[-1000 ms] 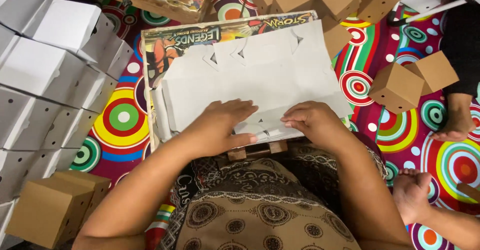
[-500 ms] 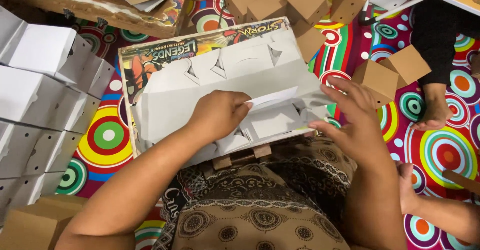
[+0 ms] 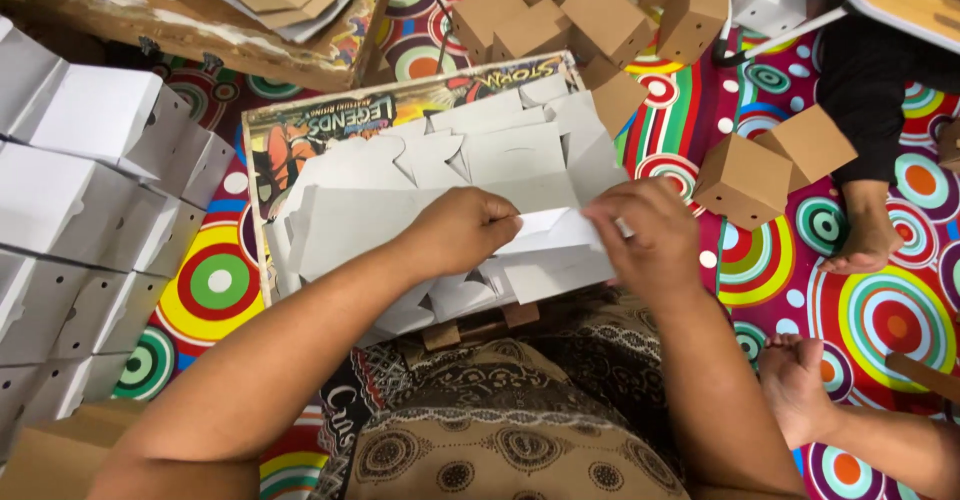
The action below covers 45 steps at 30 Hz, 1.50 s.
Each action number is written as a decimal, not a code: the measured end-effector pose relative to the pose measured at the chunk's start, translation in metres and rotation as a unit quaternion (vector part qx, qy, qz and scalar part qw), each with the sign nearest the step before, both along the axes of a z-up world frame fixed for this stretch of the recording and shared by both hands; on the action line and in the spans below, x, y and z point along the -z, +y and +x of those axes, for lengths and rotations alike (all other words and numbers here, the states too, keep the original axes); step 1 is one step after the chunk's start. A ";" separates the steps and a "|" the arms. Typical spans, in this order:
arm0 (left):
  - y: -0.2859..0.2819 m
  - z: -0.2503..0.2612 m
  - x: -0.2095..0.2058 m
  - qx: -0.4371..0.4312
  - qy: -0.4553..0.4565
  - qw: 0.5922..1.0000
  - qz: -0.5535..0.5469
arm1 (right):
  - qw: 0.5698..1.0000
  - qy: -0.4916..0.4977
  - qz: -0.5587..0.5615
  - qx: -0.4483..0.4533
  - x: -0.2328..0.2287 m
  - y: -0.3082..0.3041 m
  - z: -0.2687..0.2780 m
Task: Folding white cardboard inserts and stacking them in a box.
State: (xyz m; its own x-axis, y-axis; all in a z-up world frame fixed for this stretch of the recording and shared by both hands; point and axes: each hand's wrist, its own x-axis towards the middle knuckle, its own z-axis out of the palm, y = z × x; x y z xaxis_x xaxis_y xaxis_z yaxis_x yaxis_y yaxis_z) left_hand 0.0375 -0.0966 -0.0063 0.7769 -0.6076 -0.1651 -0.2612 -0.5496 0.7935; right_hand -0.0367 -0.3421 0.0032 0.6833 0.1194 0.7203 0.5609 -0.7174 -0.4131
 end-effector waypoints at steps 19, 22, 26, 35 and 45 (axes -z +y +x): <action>-0.003 -0.011 0.014 -0.088 0.076 0.993 -0.037 | 0.987 -0.037 -0.124 -0.100 -0.011 0.025 0.009; -0.007 -0.015 0.002 -0.070 0.086 0.991 -0.081 | 0.984 -0.036 -0.128 -0.120 -0.011 0.028 0.014; -0.012 -0.007 0.005 -0.031 0.020 0.993 -0.113 | 0.973 -0.074 -0.170 -0.140 -0.015 0.044 0.028; 0.007 0.038 -0.029 -0.218 0.061 0.912 -0.341 | 0.982 -0.014 0.030 -0.185 0.017 0.079 0.010; 0.026 0.019 -0.006 -0.185 -0.050 0.936 -0.296 | 0.976 0.120 -0.034 -0.179 0.087 0.088 0.008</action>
State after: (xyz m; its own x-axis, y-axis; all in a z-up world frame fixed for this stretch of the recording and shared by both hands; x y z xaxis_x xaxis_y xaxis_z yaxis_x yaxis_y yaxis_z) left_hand 0.0568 -0.0711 -0.0007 0.9459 -0.2552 0.2004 -0.2295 -0.0897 0.9692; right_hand -0.0291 -0.2541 -0.0837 0.7378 0.4229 0.5261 0.6727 -0.5245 -0.5219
